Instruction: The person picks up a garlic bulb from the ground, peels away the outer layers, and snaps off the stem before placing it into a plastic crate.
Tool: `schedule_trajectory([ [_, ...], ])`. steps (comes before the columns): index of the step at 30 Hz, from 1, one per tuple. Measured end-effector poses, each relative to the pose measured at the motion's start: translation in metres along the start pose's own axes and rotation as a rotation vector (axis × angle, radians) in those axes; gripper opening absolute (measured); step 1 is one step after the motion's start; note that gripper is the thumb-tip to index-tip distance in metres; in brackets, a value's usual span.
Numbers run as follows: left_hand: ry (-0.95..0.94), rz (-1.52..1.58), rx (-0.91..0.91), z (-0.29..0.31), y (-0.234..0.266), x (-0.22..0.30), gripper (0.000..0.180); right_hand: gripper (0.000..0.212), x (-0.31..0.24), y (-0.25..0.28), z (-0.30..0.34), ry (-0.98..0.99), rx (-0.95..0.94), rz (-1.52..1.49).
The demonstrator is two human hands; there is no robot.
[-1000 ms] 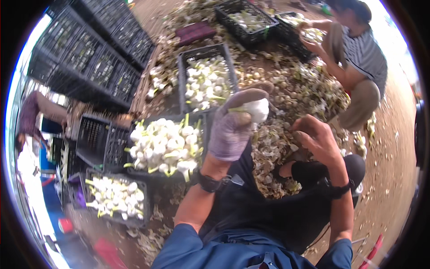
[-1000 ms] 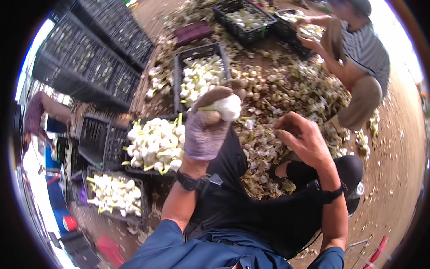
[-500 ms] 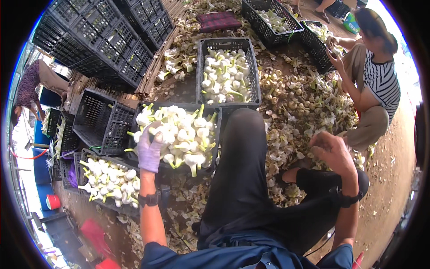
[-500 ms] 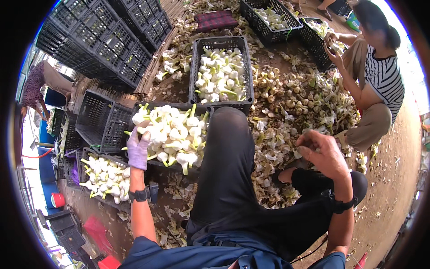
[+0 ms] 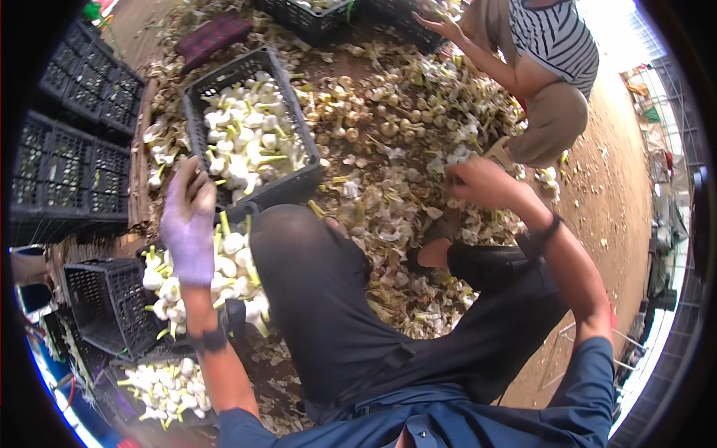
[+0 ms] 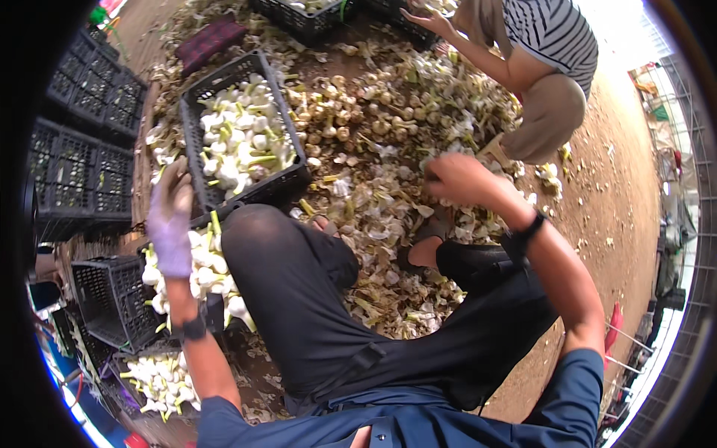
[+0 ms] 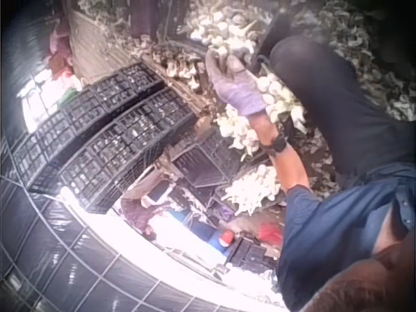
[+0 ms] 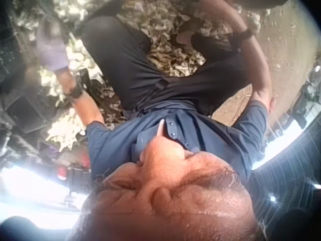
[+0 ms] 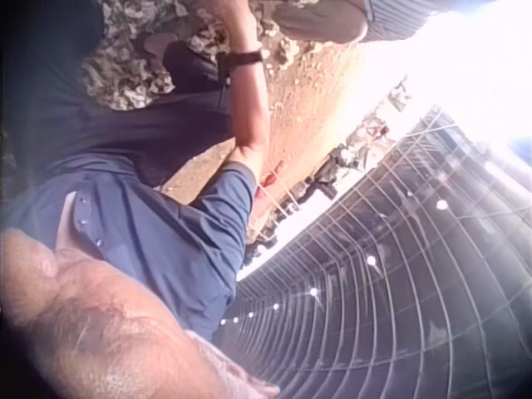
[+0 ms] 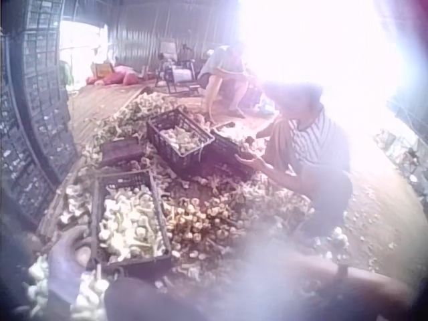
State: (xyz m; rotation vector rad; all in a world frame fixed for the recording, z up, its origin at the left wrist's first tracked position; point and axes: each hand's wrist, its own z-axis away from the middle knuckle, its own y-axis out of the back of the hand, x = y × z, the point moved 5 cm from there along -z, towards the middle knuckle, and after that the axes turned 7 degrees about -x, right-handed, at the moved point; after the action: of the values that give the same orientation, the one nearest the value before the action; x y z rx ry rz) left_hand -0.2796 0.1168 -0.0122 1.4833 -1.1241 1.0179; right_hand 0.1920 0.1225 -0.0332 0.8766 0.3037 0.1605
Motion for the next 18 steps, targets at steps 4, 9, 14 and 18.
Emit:
schedule_trajectory([
  [4,0.106,0.097,-0.046,0.057,-0.065,0.12,0.045,0.033,0.11,-0.054,-0.112,-0.135,0.099,-0.107],
  [9,0.075,0.23,-0.261,0.092,-0.136,0.121,0.04,0.03,0.14,-0.151,-0.182,-0.382,0.394,-0.183],
  [14,0.387,0.376,-0.19,0.087,-0.162,0.089,0.041,0.028,0.131,-0.214,-0.205,-0.426,0.24,-0.228],
  [18,0.312,0.146,-0.359,0.08,-0.165,0.084,0.038,0.029,0.118,-0.226,-0.209,-0.322,0.313,-0.076],
])
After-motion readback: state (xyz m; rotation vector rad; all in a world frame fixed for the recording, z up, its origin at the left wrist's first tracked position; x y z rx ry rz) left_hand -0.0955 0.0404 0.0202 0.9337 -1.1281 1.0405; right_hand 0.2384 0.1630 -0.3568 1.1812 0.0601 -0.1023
